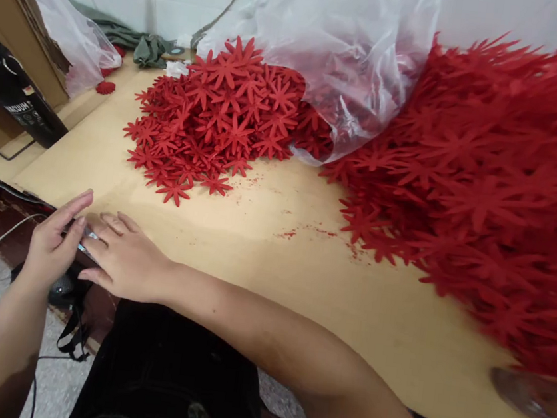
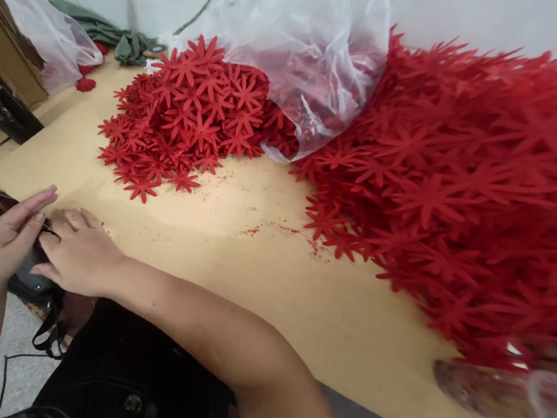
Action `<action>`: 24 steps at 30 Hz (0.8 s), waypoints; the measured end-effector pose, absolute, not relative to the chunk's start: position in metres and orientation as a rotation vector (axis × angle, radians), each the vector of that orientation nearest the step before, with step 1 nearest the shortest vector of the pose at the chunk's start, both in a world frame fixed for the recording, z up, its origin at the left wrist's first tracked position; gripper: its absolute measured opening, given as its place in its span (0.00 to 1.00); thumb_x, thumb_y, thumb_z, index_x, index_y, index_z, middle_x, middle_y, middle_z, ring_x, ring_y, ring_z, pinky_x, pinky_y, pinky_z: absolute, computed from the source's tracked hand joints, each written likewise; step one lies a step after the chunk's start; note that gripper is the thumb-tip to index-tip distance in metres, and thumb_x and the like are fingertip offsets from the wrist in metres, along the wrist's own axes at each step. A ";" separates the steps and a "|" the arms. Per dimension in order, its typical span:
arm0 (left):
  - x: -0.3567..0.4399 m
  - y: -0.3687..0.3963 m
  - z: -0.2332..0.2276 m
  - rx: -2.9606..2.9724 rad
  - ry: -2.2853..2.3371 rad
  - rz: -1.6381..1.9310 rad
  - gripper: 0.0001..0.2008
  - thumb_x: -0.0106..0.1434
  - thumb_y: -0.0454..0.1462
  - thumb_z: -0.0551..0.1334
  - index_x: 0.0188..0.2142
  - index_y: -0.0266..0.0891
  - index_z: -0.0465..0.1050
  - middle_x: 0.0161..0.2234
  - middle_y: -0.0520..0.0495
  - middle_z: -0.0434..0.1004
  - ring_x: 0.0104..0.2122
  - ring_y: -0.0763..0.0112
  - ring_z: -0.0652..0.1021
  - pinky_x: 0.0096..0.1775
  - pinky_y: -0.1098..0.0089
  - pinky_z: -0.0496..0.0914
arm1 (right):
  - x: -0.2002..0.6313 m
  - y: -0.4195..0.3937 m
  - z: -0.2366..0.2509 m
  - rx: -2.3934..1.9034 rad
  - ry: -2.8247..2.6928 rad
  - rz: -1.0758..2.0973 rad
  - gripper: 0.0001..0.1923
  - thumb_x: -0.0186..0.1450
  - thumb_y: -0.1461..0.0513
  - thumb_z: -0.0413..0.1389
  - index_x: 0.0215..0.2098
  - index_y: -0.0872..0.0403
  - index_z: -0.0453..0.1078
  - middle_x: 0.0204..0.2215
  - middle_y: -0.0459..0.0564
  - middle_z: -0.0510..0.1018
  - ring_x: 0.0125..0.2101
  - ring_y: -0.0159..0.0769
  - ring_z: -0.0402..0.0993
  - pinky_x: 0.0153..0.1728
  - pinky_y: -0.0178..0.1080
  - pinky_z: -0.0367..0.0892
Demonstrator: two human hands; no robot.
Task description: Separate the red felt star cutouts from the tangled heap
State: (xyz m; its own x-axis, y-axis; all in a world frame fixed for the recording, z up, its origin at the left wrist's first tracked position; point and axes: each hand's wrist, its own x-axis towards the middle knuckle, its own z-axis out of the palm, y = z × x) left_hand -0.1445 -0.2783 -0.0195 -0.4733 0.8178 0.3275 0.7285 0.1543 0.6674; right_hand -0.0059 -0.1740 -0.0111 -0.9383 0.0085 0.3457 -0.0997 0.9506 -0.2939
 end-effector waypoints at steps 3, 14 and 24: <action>-0.145 -0.263 -0.017 1.604 2.280 1.319 0.19 0.62 0.39 0.53 0.53 0.46 0.64 0.54 0.48 0.67 0.54 0.64 0.68 0.58 0.56 0.59 | 0.016 -0.146 -0.010 -0.012 -2.692 0.409 0.19 0.64 0.56 0.46 0.46 0.60 0.68 0.50 0.56 0.69 0.54 0.45 0.57 0.57 0.49 0.51; -0.093 -0.169 0.021 2.035 1.745 1.294 0.16 0.61 0.38 0.54 0.47 0.40 0.71 0.50 0.44 0.72 0.50 0.66 0.71 0.54 0.62 0.63 | 0.051 -0.046 -0.025 -1.072 -2.540 0.207 0.15 0.60 0.60 0.52 0.42 0.60 0.70 0.42 0.61 0.70 0.46 0.49 0.61 0.45 0.49 0.61; -0.040 -0.096 0.030 0.673 1.185 1.618 0.14 0.59 0.42 0.53 0.39 0.37 0.69 0.44 0.43 0.74 0.46 0.66 0.73 0.50 0.62 0.65 | 0.105 -0.034 0.019 -0.915 -1.900 0.552 0.08 0.60 0.62 0.49 0.33 0.55 0.69 0.31 0.50 0.74 0.31 0.34 0.70 0.31 0.38 0.66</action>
